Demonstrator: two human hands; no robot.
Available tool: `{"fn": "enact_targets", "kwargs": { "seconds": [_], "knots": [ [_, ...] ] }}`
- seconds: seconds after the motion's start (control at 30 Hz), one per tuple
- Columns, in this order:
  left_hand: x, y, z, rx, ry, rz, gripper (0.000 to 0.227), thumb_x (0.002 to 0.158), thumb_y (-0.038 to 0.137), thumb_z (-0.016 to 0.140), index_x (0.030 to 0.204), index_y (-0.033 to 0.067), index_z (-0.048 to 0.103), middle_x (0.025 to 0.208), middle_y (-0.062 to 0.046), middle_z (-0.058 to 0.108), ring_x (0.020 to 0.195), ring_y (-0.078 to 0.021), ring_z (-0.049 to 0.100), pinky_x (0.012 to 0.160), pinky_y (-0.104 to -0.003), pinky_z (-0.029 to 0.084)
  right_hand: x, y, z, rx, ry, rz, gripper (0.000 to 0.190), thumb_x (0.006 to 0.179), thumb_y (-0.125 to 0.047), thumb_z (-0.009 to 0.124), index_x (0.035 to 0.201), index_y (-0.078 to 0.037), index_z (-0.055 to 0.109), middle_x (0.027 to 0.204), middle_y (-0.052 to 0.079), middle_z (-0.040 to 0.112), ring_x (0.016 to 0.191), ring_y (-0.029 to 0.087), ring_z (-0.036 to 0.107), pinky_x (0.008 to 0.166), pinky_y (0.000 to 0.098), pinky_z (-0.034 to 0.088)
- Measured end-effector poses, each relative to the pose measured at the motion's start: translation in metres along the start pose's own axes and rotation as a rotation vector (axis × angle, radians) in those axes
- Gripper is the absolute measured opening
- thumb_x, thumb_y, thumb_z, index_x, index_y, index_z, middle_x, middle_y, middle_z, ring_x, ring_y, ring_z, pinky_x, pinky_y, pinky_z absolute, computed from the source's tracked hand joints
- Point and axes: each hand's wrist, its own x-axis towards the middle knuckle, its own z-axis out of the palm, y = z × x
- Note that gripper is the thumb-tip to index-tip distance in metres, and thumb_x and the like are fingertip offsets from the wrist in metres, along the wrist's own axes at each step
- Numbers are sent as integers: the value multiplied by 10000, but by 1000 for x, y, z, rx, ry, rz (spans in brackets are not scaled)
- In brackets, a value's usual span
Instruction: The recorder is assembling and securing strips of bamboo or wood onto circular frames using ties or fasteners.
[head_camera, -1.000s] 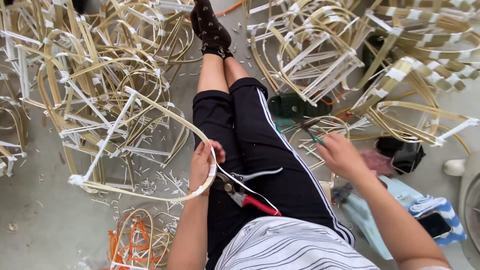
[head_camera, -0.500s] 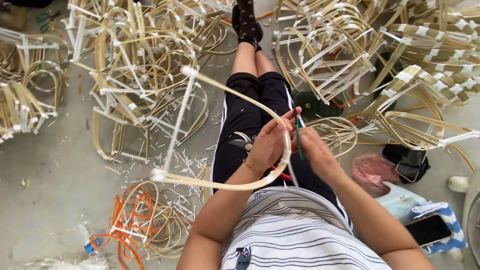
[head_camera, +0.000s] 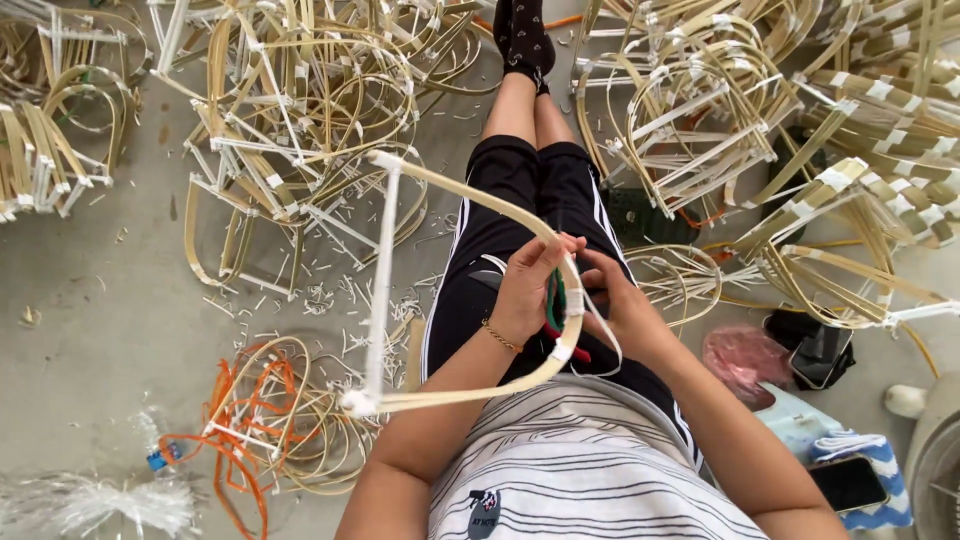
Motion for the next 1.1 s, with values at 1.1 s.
{"fn": "enact_targets", "kwargs": {
  "seconds": [1.1],
  "knots": [
    [57,-1,46,296,88,-420,297,994,299,665,934,15,731,753,-23,691,593,-78,625,524,-234,508,-30,-2,-87,-651,364,-234,551,768,-257,878,1279,-149,703,979,99,659,900,292,649,776,411,538]
  ]
}}
